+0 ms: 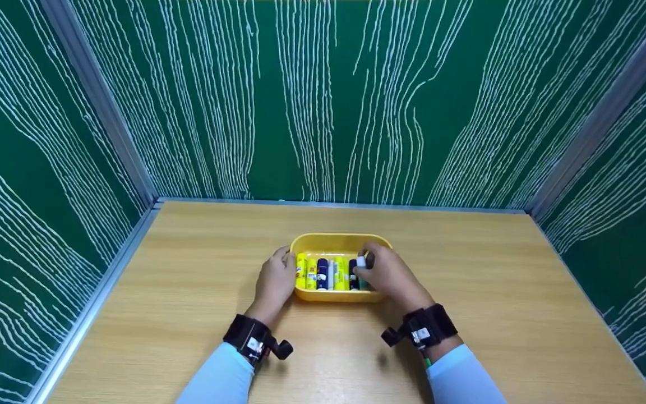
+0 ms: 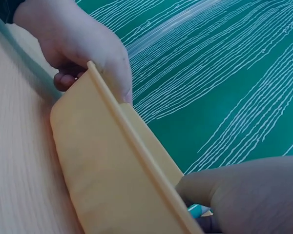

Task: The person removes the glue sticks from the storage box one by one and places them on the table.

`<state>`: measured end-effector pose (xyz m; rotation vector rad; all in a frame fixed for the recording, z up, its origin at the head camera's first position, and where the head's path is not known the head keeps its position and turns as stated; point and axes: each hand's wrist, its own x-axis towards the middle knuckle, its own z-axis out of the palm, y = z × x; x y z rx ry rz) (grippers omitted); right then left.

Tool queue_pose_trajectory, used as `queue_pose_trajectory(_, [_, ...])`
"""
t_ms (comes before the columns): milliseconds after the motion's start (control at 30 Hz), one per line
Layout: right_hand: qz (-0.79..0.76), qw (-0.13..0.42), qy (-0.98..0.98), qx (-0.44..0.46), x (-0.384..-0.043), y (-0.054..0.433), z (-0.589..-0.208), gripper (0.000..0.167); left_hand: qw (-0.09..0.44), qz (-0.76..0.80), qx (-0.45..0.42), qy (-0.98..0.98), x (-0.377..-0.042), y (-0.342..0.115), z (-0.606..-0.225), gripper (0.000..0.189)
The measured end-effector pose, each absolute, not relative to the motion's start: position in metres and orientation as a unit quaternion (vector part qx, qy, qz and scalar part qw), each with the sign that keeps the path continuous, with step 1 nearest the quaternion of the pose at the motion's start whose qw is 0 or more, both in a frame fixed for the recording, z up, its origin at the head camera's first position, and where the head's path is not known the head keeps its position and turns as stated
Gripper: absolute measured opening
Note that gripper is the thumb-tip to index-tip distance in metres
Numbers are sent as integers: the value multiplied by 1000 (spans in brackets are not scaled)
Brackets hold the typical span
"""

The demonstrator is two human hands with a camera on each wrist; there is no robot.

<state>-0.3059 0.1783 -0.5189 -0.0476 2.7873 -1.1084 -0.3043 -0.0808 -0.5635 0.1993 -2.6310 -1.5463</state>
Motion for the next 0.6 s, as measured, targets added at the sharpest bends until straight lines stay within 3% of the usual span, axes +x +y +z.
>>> queue_pose_trajectory(333, [-453, 1, 892, -1, -309, 204, -508, 28, 54, -489, 64, -868, -304, -82, -563, 46])
queue_pose_trajectory(600, [-476, 27, 878, 37, -314, 225, -502, 32, 50, -498, 66, -863, -305, -81, -562, 47])
